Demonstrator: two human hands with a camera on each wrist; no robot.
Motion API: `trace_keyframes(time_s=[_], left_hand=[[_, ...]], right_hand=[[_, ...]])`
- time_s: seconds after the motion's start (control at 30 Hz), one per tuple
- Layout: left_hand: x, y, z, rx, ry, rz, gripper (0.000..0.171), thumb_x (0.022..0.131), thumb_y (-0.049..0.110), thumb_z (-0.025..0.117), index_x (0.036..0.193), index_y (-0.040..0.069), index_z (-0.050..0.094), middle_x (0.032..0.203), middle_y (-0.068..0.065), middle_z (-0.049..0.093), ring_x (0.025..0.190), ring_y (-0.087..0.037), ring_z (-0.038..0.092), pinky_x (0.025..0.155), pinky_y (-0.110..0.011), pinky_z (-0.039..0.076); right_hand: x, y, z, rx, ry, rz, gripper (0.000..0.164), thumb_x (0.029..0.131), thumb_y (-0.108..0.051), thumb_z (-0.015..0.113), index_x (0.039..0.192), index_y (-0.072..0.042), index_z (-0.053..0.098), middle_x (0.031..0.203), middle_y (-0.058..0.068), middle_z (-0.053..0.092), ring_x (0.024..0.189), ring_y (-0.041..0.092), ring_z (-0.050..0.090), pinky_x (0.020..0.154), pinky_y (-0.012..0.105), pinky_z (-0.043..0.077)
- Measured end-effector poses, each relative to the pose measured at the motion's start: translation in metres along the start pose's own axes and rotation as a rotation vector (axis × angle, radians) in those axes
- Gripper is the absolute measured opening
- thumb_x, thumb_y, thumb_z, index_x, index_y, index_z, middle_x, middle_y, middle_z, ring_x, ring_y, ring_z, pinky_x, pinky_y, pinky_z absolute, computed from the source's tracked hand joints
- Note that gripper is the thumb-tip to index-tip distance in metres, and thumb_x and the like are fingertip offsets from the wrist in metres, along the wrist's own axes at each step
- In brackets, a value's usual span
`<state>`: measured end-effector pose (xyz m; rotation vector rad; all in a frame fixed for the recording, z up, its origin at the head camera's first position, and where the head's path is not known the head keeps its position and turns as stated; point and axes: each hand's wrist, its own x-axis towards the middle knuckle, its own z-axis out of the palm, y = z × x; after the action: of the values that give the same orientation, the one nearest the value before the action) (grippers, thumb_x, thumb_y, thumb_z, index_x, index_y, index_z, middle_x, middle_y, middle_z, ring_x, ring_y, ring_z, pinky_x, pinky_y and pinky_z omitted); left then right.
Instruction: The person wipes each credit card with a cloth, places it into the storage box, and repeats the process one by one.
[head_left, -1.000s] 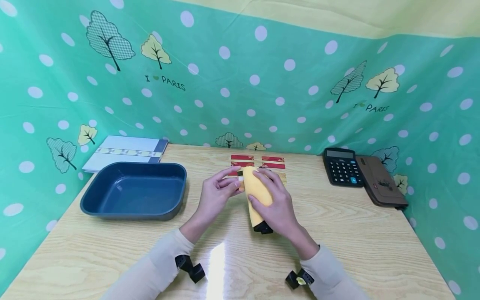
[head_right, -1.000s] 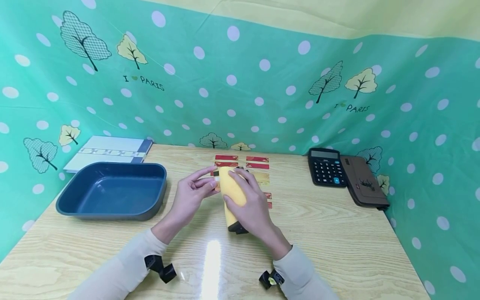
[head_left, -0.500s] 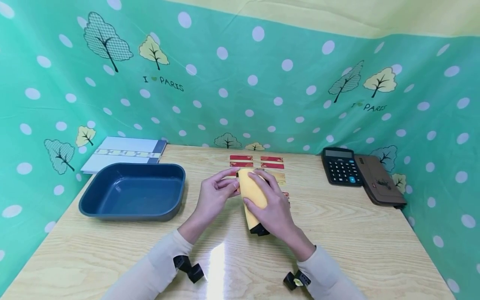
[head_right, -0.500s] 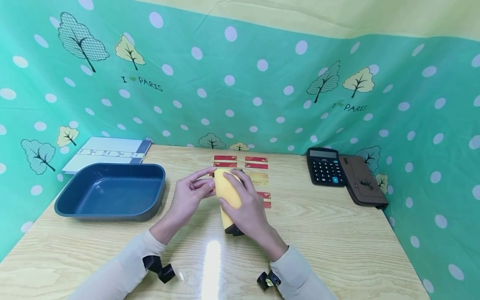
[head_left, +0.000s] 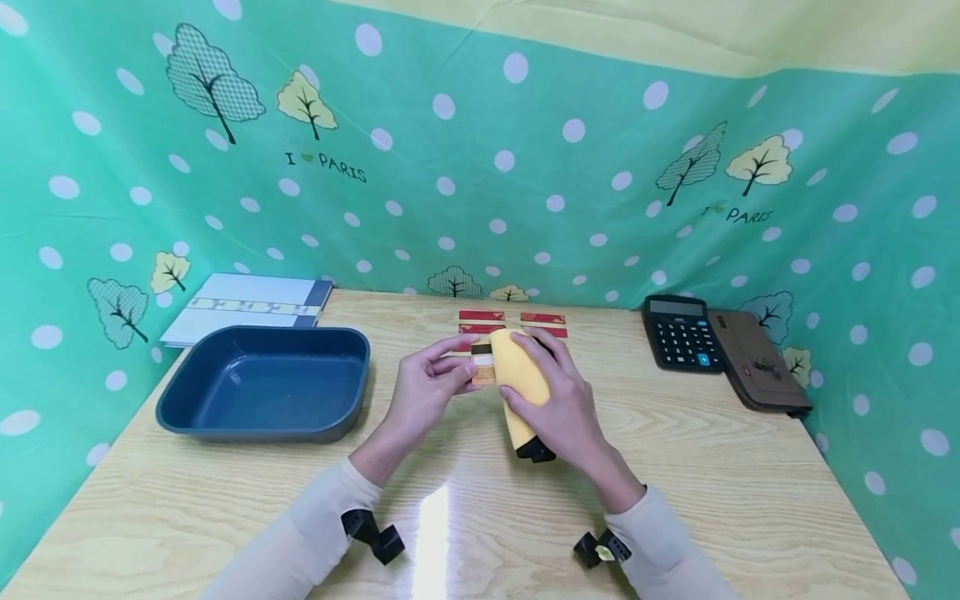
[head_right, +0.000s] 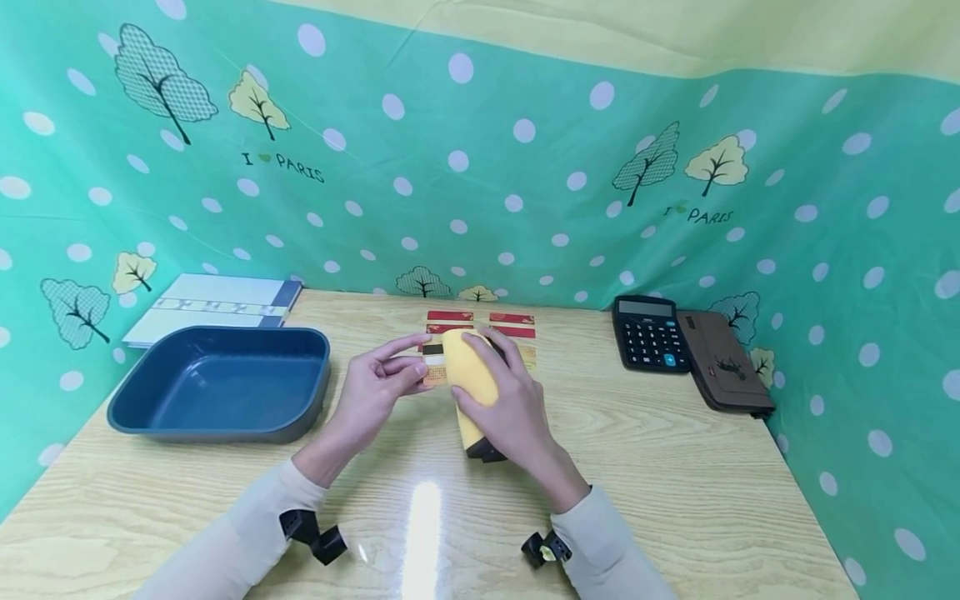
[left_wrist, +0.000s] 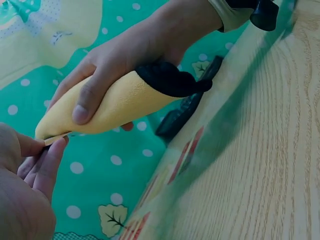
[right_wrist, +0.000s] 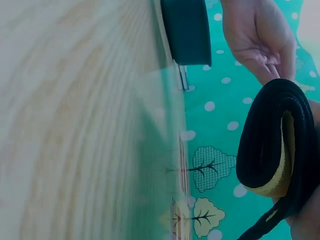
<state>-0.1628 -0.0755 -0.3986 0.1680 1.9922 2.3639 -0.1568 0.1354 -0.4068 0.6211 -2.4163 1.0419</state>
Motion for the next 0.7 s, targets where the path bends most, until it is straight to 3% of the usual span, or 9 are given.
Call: trace_keyframes(time_s=[0.3,0.6,0.7], left_hand=[[0.002,0.004,-0.004,-0.031,0.001,0.013,0.039,0.096,-0.004,0.068,0.133,0.005,0.067,0.094,-0.009,0.079,0.08,-0.013,0.077,0.082,-0.036,0.067],[0.001,0.009,-0.005,-0.025,-0.002,0.006,0.04,0.097,-0.005,0.066,0.137,0.001,0.064,0.092,-0.005,0.079,0.081,-0.011,0.075,0.082,-0.035,0.067],[0.002,0.01,-0.005,-0.025,0.003,-0.001,0.042,0.097,-0.005,0.066,0.138,-0.001,0.062,0.092,-0.004,0.079,0.081,-0.01,0.075,0.083,-0.034,0.067]], right_hand=[[0.004,0.006,-0.009,0.036,0.01,0.029,0.071,0.085,-0.022,0.086,0.148,-0.029,0.056,0.151,0.001,0.052,0.112,0.022,0.063,0.08,0.035,0.055],[0.006,0.008,-0.015,0.062,0.013,-0.022,0.064,0.087,-0.014,0.084,0.145,-0.027,0.061,0.153,0.007,0.052,0.122,0.025,0.063,0.082,0.036,0.057],[0.007,0.01,-0.016,0.088,0.017,-0.016,0.061,0.088,-0.011,0.082,0.143,-0.026,0.062,0.153,0.007,0.051,0.13,0.026,0.06,0.088,0.037,0.056]])
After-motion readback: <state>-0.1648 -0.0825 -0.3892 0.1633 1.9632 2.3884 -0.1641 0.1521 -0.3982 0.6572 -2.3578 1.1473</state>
